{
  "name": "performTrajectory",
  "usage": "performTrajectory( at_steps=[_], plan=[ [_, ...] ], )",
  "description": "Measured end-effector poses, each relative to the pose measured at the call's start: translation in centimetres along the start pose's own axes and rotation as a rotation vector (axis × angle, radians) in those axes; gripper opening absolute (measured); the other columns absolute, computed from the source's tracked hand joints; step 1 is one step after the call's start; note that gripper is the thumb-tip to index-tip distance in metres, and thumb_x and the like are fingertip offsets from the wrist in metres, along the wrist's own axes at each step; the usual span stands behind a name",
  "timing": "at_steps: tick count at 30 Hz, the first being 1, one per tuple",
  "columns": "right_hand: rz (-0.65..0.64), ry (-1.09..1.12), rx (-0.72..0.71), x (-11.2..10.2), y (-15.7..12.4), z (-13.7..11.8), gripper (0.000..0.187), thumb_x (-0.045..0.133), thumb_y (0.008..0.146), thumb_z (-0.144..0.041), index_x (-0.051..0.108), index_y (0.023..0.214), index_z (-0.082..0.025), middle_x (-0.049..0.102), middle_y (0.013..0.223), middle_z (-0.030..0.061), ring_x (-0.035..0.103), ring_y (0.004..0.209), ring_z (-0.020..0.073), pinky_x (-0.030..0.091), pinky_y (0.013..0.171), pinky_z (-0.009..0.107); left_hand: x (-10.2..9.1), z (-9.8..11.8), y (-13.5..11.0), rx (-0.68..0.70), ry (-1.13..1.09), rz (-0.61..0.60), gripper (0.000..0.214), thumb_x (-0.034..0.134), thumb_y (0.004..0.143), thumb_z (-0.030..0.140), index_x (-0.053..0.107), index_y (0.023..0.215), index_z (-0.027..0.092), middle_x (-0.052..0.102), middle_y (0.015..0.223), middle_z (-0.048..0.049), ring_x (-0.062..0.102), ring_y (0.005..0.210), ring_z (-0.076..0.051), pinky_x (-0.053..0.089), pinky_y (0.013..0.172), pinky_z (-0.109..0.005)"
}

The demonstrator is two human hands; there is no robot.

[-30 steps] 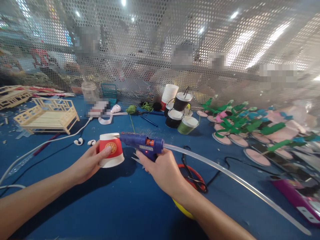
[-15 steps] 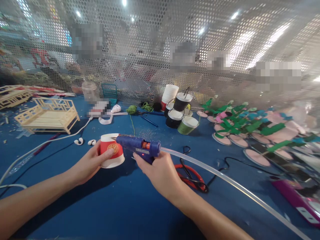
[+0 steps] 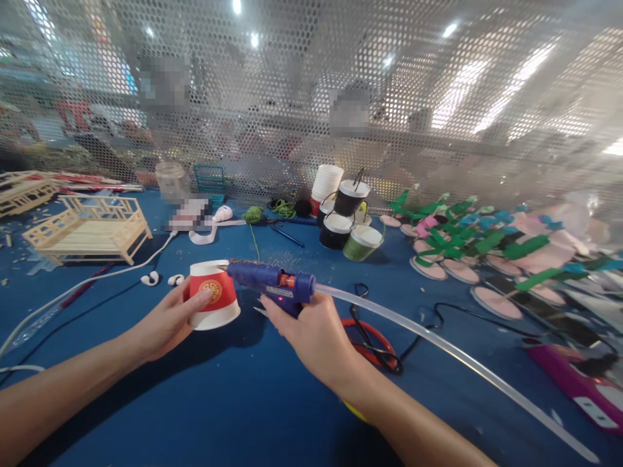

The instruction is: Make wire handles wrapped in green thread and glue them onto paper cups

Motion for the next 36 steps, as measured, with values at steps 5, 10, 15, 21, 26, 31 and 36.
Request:
performTrajectory(
  at_steps=[5,10,15,21,26,31,36],
  plan=[
    [0.008,0.037,-0.012,-0.11,0.10,0.09,0.018,0.058,0.061,-0.031,0.057,0.051,-0.017,0.046,0.035,-0.0045,0.044,0.034,0.0098,0.038,0.034,0.022,-0.06,0.03,0.02,0.007,-0.003,0.000,0.042,0.065,0.065,0.031,0.053,0.103,0.018,0.062,0.094,-0.0063,0.058,0.086,-0.020,0.043,0.078,-0.032],
    [-0.017,0.039,-0.024,-0.08,0.16,0.35,0.016,0.058,0.063,-0.030,0.059,0.057,-0.016,0.050,0.038,-0.0038,0.048,0.036,0.0109,0.041,0.036,0.022,-0.03,-0.04,-0.01,0.006,-0.003,-0.016,0.037,0.064,0.067,0.031,0.054,0.101,0.018,0.063,0.092,-0.0053,0.058,0.086,-0.019,0.044,0.077,-0.031],
    [-0.018,0.048,-0.019,-0.09,0.26,0.52,0.014,0.059,0.063,-0.030,0.059,0.058,-0.016,0.050,0.038,-0.0042,0.046,0.035,0.0103,0.040,0.035,0.021,-0.16,-0.07,-0.04,0.000,-0.016,-0.005,0.040,0.064,0.067,0.031,0.053,0.102,0.017,0.064,0.092,-0.0057,0.058,0.086,-0.020,0.044,0.077,-0.031],
    [-0.016,0.066,-0.020,-0.15,0.45,0.37,0.014,0.059,0.062,-0.029,0.060,0.059,-0.016,0.048,0.037,-0.0051,0.046,0.035,0.0104,0.040,0.036,0.021,-0.03,-0.01,-0.01,-0.001,-0.045,-0.022,0.047,0.063,0.068,0.031,0.048,0.112,0.019,0.063,0.097,-0.0064,0.058,0.090,-0.020,0.043,0.080,-0.032],
    [-0.032,0.070,-0.026,-0.16,0.37,0.40,0.014,0.058,0.063,-0.030,0.060,0.063,-0.016,0.047,0.038,-0.0054,0.046,0.035,0.0106,0.041,0.038,0.023,-0.08,-0.07,-0.03,-0.006,-0.050,-0.030,0.045,0.061,0.070,0.030,0.048,0.112,0.019,0.064,0.097,-0.0064,0.058,0.090,-0.020,0.043,0.081,-0.031],
    [-0.056,0.050,-0.001,0.12,0.04,0.33,0.016,0.056,0.065,-0.032,0.058,0.060,-0.017,0.049,0.041,-0.0034,0.048,0.039,0.0120,0.041,0.037,0.023,0.06,0.09,-0.17,-0.008,-0.016,-0.027,0.035,0.061,0.070,0.030,0.055,0.102,0.018,0.065,0.095,-0.0061,0.058,0.089,-0.020,0.043,0.080,-0.031],
    [-0.045,0.050,0.012,0.12,0.21,0.26,0.016,0.055,0.065,-0.031,0.058,0.059,-0.017,0.049,0.040,-0.0029,0.047,0.037,0.0116,0.040,0.036,0.023,0.33,0.26,-0.23,-0.017,-0.014,-0.050,0.033,0.062,0.069,0.031,0.057,0.099,0.017,0.065,0.096,-0.0078,0.058,0.090,-0.022,0.043,0.080,-0.032]
  ],
)
Point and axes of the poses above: each hand's wrist, its own y-axis towards the middle knuckle, its own x-axis out of the palm, z = x × y, the point moved 6 cm from there along y, towards the middle knuckle
